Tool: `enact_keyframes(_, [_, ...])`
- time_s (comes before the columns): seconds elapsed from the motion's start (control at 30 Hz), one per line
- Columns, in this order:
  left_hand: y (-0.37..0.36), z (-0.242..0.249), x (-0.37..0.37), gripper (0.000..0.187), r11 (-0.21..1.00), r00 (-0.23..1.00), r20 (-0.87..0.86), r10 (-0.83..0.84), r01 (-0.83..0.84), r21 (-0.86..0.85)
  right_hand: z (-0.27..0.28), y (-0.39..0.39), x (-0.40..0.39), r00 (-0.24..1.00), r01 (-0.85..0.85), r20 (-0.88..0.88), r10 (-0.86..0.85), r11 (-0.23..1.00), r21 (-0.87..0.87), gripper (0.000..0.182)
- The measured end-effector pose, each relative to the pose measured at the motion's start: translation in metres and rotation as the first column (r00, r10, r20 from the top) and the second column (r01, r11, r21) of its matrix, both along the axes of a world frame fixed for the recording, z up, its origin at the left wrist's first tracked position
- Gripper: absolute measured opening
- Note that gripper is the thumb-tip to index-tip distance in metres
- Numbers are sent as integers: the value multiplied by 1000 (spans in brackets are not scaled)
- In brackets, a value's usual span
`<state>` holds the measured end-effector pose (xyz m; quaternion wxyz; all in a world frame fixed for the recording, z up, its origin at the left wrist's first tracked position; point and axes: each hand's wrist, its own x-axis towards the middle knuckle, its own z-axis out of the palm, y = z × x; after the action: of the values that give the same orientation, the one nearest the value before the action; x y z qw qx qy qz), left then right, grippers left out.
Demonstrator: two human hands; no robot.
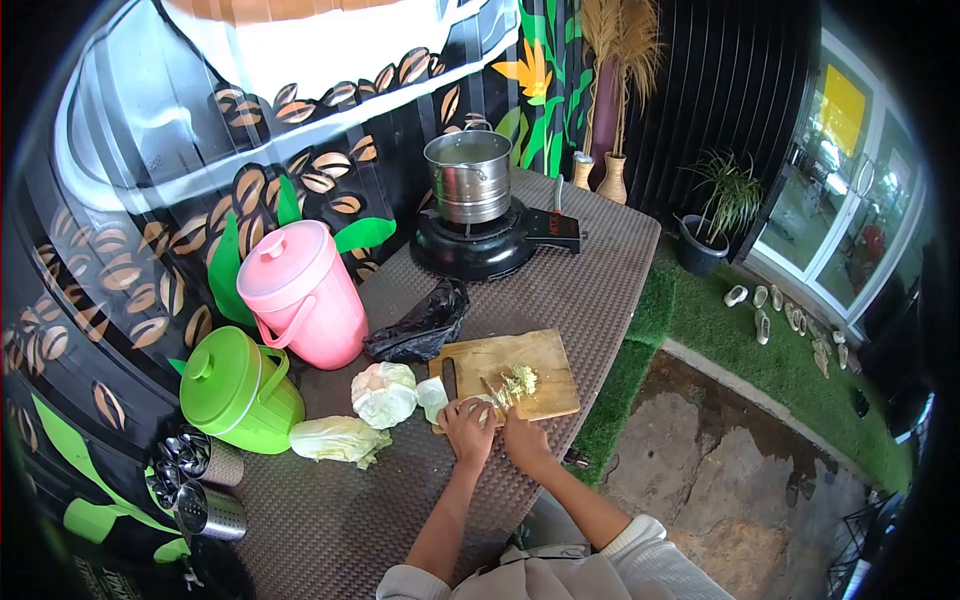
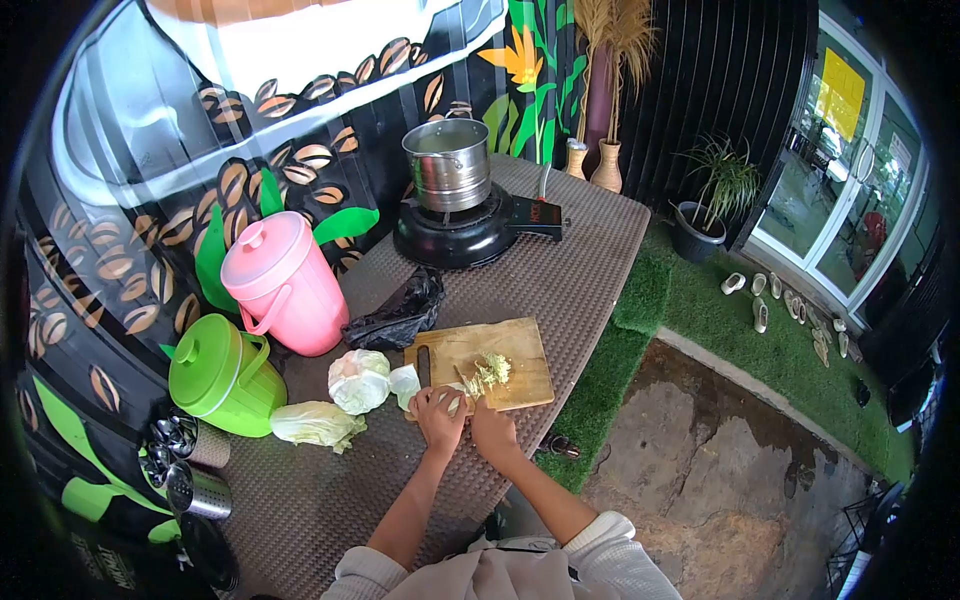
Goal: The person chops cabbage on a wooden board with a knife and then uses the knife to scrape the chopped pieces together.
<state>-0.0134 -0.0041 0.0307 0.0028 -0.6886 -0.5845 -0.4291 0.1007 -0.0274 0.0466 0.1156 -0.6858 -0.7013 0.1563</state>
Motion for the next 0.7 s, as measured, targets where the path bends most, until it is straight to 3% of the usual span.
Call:
enact_keyframes(0.1, [1, -4, -2, 8, 998, 1000, -7, -17, 17, 57, -20, -2, -8, 999, 38, 37, -39, 999, 26, 21])
enact_keyframes(0.17, [2, -7, -3, 7, 998, 999, 32, -42, 40, 56, -22, 4, -11, 999, 38, 15, -41, 987, 157, 19])
enact_keyframes(0.4, [5, -13, -4, 7, 995, 994, 83, -65, 58, 78, -18, 1, -8, 1000, 2, -18, 1, 989, 151, 20])
enact_keyframes(0.47, [4, -12, -4, 7, 996, 992, 104, -78, 72, 59, -25, -6, -14, 997, 36, 64, -47, 987, 158, 22])
enact_keyframes(0.7, [3, -14, -4, 8, 995, 990, 109, -89, 82, 65, -14, 12, -11, 998, -6, 65, -3, 989, 147, 18])
